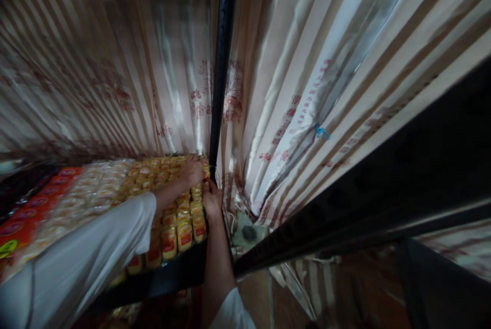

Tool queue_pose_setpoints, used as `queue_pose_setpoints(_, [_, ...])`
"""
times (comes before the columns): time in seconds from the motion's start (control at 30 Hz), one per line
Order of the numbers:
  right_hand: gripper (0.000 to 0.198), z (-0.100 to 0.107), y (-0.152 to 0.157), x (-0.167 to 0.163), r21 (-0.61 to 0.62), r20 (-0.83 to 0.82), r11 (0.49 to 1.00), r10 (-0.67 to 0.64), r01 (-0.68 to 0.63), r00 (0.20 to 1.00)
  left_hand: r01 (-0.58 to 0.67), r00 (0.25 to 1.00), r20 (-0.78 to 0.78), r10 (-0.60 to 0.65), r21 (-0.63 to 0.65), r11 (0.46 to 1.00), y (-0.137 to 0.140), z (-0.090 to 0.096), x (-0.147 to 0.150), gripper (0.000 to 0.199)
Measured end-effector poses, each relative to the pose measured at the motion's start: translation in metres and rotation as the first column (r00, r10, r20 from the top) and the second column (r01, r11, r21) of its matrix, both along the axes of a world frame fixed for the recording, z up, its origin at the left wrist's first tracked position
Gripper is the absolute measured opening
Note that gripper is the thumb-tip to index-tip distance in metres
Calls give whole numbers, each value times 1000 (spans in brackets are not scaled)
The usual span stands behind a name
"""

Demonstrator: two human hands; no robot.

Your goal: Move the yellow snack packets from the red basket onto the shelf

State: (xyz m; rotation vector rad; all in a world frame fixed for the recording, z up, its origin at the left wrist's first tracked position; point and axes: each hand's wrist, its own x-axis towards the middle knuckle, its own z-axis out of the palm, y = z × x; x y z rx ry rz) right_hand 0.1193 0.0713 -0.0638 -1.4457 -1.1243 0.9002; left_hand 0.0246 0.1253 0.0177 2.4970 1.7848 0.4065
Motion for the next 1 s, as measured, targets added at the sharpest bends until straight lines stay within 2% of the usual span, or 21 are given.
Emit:
queue_pose_setpoints(0.2, [33,-7,1,3,90,-40,996,-2,6,999,38,999,17,-38,-9,999,1,2,-3,28])
queue_pose_setpoints(0.3, [34,-7,-1,4,85,-35,996,-28,30,999,31,999,41,-32,22,999,-2,4,-2,28])
queue_pose_setpoints(0.4, [35,0,-6,4,63,-4,996,-68,69,998,-9,992,122,3,45,999,-13,10,-1,29])
queue_pose_setpoints(0.5, [39,14,-19,4,42,29,992,-119,117,992,-43,963,268,27,53,998,-37,18,0,27])
queue_pose_setpoints(0.57, [41,26,-33,1,68,17,990,-123,121,992,-41,934,358,23,44,998,-63,23,2,25])
queue_pose_setpoints(0.67, [39,46,-65,-5,188,-83,973,-120,133,989,21,871,492,-17,-2,1000,-115,26,1,25])
queue_pose_setpoints(0.77, [37,60,-109,-15,245,-172,953,-139,179,975,99,788,615,-36,-70,993,-175,20,-6,28])
queue_pose_setpoints(0.83, [35,62,-143,-24,240,-188,958,-111,155,976,139,753,657,-30,-114,984,-215,8,-16,27])
queue_pose_setpoints(0.9, [32,57,-178,-35,207,-154,973,-72,104,985,163,757,653,0,-189,968,-253,-11,-28,26])
queue_pose_setpoints(1.0, [29,32,-228,-51,162,-79,986,43,-30,996,173,776,621,111,-378,910,-301,-49,-48,25])
